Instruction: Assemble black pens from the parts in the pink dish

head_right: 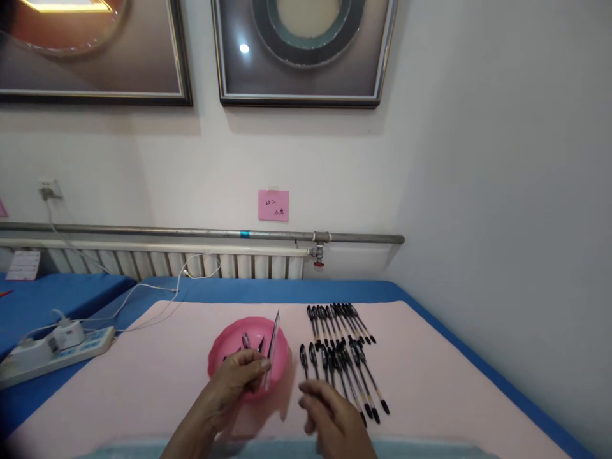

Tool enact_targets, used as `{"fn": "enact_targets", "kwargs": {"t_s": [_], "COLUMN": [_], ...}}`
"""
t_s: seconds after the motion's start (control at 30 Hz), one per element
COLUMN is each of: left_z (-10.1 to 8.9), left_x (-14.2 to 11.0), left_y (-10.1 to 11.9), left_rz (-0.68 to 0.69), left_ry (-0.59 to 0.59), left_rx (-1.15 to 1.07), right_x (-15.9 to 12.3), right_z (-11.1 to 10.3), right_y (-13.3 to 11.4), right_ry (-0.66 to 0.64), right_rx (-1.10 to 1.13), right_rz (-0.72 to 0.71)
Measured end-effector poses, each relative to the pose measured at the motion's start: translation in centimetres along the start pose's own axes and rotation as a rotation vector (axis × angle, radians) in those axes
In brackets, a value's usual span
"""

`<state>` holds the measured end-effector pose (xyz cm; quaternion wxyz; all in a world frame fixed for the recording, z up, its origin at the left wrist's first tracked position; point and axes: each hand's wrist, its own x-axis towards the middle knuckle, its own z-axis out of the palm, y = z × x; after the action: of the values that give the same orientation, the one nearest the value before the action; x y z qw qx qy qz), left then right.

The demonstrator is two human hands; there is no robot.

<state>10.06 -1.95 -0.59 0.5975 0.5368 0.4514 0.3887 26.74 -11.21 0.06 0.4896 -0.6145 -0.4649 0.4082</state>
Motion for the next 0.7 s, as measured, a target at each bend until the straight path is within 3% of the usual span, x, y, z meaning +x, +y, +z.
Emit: {"fn": "enact_targets", "kwargs": {"t_s": [0.1,0.23,0.43,0.57,0.7], "left_z": [0.1,-0.8,-2.7,-4.2,-4.8], "left_x": [-0.7,-0.3,0.2,0.3,0.7], "left_y": [0.4,0.4,0.8,1.0,0.5], "left_rz": [0.03,0.048,-0.024,-0.047,-0.06], "left_ry": [-0.045,0.022,0.106,0.21,0.235], "left_rx": [-0.149,-0.18,-0.453,-0.717,-0.78], "right_x": [2.8,5.2,6.4,6.7,6.8], "right_z": [2.1,5.0,6.9,6.6,6.8], "right_y": [-3.3,-5.4,-3.9,-2.6,-1.3], "right_ry": [-0.125,-0.195,-0.169,-0.32,-0.393], "right_rx": [-0.002,-0.015,0.043,-0.058,-0.149], "right_rz": [-0.036,-0.146,-0.252,-0.286,-0.297]}}
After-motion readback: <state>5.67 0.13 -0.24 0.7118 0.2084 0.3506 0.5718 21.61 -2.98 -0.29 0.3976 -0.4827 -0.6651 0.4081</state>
